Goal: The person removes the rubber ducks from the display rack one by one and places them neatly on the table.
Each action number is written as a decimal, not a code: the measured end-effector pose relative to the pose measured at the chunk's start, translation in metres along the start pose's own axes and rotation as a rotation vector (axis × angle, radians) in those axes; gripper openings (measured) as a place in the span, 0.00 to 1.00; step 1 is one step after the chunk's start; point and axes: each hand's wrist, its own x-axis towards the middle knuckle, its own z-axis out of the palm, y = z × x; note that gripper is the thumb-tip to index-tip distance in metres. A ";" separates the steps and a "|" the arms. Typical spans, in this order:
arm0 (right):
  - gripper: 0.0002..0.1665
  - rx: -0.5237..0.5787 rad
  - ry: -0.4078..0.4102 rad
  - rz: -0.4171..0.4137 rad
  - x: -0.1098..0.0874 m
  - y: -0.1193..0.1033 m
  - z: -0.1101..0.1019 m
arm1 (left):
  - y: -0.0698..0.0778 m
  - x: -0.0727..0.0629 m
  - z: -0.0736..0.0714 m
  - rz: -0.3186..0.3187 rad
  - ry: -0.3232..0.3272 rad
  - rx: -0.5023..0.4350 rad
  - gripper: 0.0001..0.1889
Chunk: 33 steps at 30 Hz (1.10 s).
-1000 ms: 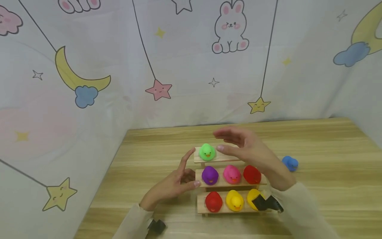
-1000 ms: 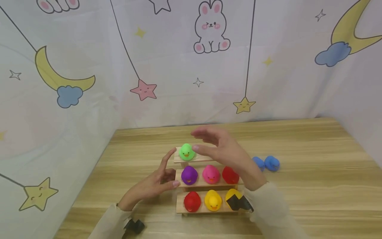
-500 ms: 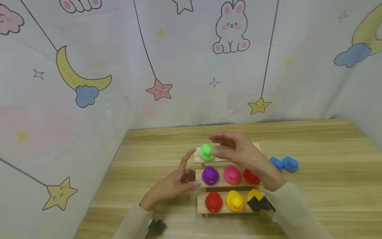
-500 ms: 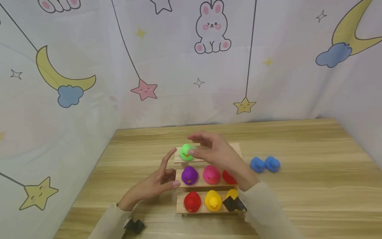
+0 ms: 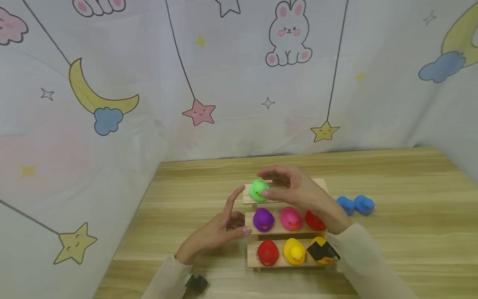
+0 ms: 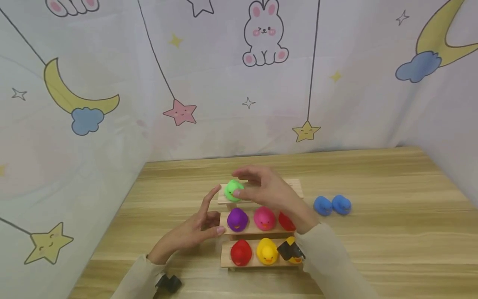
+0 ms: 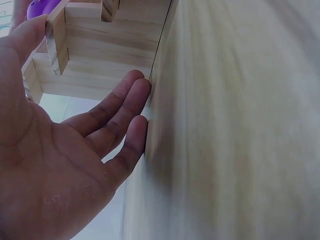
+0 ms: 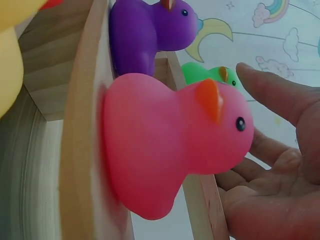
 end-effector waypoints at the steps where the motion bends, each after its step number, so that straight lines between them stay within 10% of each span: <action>1: 0.35 -0.011 0.001 -0.001 0.000 0.000 0.001 | 0.000 0.000 0.000 0.004 -0.001 -0.001 0.56; 33: 0.33 -0.023 0.072 -0.056 -0.008 -0.004 -0.004 | -0.002 -0.001 0.000 0.042 -0.004 0.013 0.55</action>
